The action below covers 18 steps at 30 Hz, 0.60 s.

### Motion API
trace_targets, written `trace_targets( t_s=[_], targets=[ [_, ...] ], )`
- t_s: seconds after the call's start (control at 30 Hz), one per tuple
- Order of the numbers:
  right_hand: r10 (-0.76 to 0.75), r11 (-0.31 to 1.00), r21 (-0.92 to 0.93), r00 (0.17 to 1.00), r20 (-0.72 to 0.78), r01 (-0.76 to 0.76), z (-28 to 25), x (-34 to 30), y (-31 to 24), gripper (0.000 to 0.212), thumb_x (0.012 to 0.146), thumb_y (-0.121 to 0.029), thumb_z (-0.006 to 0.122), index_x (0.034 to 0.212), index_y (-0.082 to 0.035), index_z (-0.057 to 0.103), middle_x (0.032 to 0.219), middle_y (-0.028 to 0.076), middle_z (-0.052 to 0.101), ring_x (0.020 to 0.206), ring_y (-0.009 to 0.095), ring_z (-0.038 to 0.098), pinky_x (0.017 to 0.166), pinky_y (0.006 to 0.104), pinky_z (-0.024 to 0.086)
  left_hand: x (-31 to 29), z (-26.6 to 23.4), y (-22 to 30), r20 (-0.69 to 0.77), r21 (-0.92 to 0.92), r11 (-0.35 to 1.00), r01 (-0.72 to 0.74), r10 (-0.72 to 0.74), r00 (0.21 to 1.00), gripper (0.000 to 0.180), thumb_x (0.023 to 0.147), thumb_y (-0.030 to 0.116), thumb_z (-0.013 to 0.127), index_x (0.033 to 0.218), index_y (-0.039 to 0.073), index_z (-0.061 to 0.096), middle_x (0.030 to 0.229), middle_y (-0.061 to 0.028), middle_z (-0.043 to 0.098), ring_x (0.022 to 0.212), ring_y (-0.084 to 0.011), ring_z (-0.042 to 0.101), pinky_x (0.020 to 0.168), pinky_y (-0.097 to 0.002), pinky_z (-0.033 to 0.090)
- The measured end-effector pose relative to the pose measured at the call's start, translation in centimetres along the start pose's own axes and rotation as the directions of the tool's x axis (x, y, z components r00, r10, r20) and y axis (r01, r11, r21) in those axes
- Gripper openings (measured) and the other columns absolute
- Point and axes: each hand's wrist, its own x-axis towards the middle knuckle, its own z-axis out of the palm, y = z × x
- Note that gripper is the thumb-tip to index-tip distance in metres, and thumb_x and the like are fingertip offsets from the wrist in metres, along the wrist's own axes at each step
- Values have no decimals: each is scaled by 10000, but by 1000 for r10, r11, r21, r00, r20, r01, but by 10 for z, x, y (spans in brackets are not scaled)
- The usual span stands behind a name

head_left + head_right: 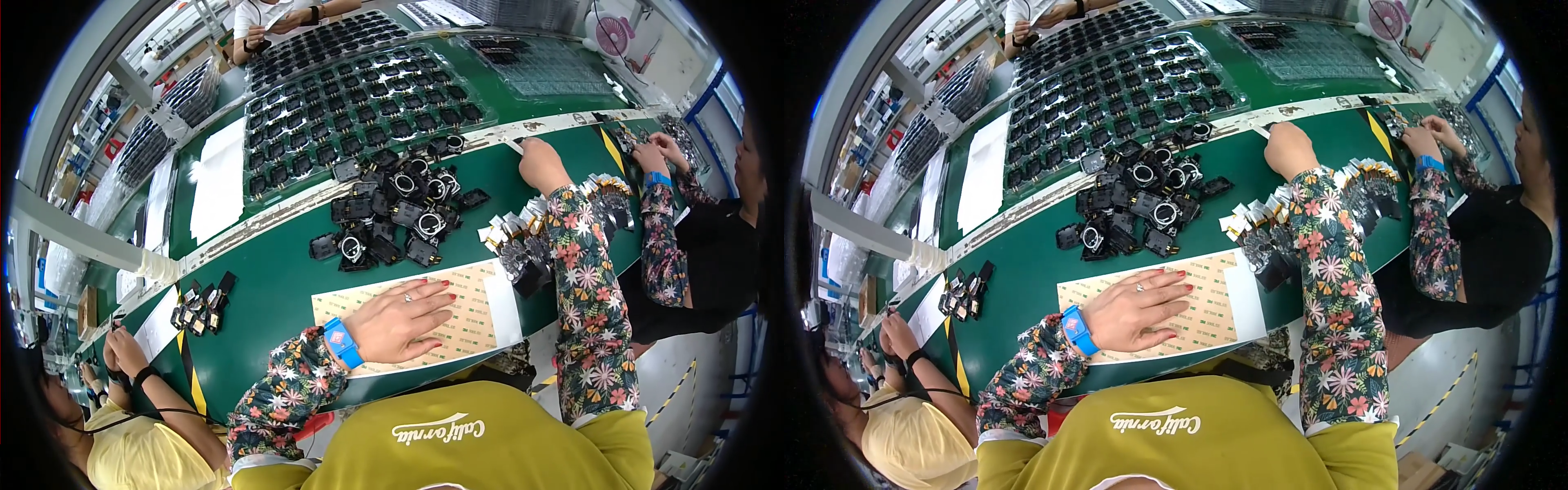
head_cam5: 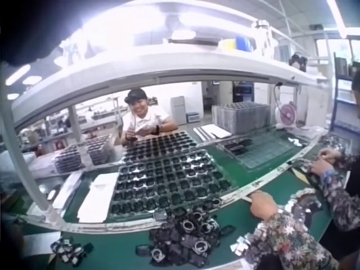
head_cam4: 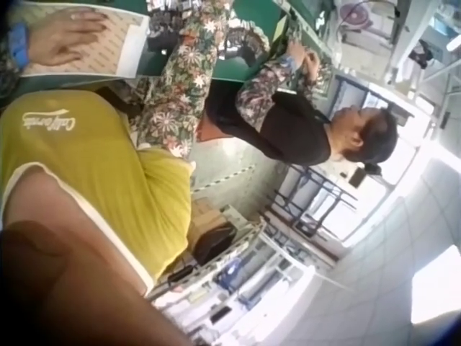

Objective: The person cleans and assembles small black plastic electronic components at a workbench using fine-tipped tweezers.

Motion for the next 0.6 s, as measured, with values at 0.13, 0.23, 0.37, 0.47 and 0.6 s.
trace_targets(
  t_s=[0.13,0.23,0.37,0.47,0.6],
  targets=[
    [-202,958,209,979,6,196,-46,-35,-50,268,784,8,483,1016,36,615,1097,238,575,979,394,558,858,410,460,-4,-5,5,-123,-379,896,231,-296,947,334,882,232,562,1138,18,570,1194,-145,562,1099,-237,553,942,-357,434],
    [-531,743,317,807,-257,590,-65,-93,-103,274,756,35,499,1008,47,608,1175,208,550,1068,362,547,910,390,455,-3,-22,9,-93,-847,462,262,-615,783,305,904,170,531,1157,1,550,1151,-155,585,1009,-220,601,866,-334,484],
    [-738,560,332,639,-216,759,-65,-165,-131,367,678,66,538,1043,62,578,1258,188,491,1211,348,461,974,415,427,2,-25,3,186,-959,-280,-40,-732,655,280,921,72,482,1184,-16,518,1083,-144,609,894,-197,632,748,-297,523],
    [-697,552,482,694,-181,680,-67,-182,-132,415,657,88,539,1069,38,569,1255,194,487,1212,363,455,979,422,424,-11,-14,1,203,-971,-236,47,-698,687,273,933,35,456,1198,-10,502,1031,-118,618,825,-172,639,674,-250,514],
    [-714,461,677,693,-101,574,-62,-196,-125,461,639,115,527,1085,7,567,1259,192,481,1229,345,441,987,407,418,-12,-5,5,264,-952,-296,76,-671,693,257,928,57,471,1172,-13,509,989,-89,623,823,-146,631,643,-252,516]
  ],
)
